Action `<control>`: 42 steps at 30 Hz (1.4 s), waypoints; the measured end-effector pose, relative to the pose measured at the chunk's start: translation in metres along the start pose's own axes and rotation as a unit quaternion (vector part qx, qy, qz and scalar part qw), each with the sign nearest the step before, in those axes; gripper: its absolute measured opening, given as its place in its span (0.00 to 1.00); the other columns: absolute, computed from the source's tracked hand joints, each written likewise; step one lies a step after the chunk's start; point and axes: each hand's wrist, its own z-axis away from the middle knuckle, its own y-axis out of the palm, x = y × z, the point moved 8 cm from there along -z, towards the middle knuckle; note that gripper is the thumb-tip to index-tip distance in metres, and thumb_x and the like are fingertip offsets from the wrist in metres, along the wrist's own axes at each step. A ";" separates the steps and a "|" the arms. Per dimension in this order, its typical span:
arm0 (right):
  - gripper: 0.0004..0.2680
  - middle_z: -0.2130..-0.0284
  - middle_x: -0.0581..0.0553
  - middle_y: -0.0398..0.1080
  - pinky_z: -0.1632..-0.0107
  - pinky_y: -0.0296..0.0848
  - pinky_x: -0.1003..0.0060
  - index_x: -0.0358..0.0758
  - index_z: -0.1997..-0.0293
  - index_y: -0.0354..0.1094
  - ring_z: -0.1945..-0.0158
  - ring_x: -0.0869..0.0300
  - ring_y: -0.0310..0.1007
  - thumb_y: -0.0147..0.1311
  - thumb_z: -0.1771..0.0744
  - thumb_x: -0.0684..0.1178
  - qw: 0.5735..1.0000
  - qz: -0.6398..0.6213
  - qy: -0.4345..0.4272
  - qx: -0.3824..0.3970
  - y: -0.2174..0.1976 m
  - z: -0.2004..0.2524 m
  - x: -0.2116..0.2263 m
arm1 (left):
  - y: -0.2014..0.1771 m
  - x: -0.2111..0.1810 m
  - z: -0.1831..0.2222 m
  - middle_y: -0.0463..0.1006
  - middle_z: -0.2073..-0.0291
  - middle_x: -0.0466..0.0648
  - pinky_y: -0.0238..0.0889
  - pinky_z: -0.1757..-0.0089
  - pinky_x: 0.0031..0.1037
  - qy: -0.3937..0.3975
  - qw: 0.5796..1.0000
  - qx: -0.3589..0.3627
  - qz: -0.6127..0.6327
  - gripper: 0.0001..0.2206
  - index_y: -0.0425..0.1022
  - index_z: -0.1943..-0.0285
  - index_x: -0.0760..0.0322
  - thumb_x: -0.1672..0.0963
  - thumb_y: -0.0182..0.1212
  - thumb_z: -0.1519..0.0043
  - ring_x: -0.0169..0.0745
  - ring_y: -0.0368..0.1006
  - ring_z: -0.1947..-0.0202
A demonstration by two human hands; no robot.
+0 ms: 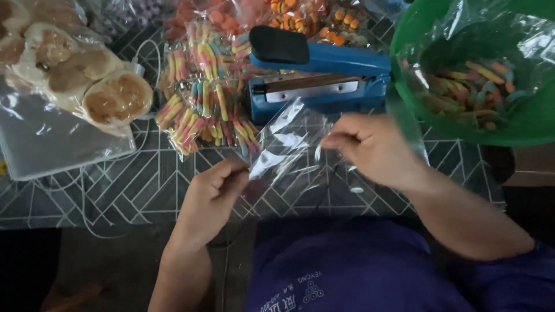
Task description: Manually filling small plastic bags with gummy candies and sealing them using a heat sealer.
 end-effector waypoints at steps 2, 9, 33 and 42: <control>0.03 0.82 0.46 0.74 0.71 0.71 0.67 0.40 0.68 0.78 0.78 0.60 0.74 0.63 0.34 0.43 0.998 -0.053 -0.020 0.034 0.024 0.001 0.007 | 0.005 -0.012 -0.002 0.84 0.67 0.57 0.76 0.59 0.40 0.004 1.000 -0.008 -0.022 0.08 0.83 0.50 0.70 0.63 0.64 0.37 0.51 0.84 0.63; 0.04 0.79 0.39 0.77 0.70 0.79 0.66 0.33 0.67 0.79 0.75 0.60 0.77 0.62 0.33 0.42 0.972 -0.173 0.084 0.136 0.078 0.009 -0.018 | -0.004 0.027 0.003 0.82 0.78 0.53 0.74 0.70 0.30 0.012 0.995 -0.095 -0.013 0.05 0.84 0.64 0.67 0.61 0.65 0.35 0.45 0.82 0.77; 0.04 0.70 0.36 0.78 0.59 0.77 0.57 0.33 0.57 0.76 0.67 0.48 0.80 0.57 0.33 0.37 0.975 -0.006 -0.160 0.154 0.133 -0.043 0.043 | -0.086 0.041 0.078 0.84 0.63 0.48 0.67 0.53 0.34 0.204 0.878 -0.338 -0.270 0.11 0.83 0.62 0.60 0.68 0.61 0.38 0.49 0.77 0.59; 0.20 0.37 0.38 0.65 0.31 0.59 0.43 0.38 0.35 0.65 0.30 0.41 0.57 0.60 0.36 0.37 0.857 0.279 -0.401 0.165 0.259 -0.124 0.063 | -0.095 -0.048 0.114 0.77 0.51 0.74 0.79 0.50 0.40 0.258 0.838 -0.406 -0.258 0.05 0.71 0.53 0.80 0.69 0.50 0.31 0.67 0.79 0.48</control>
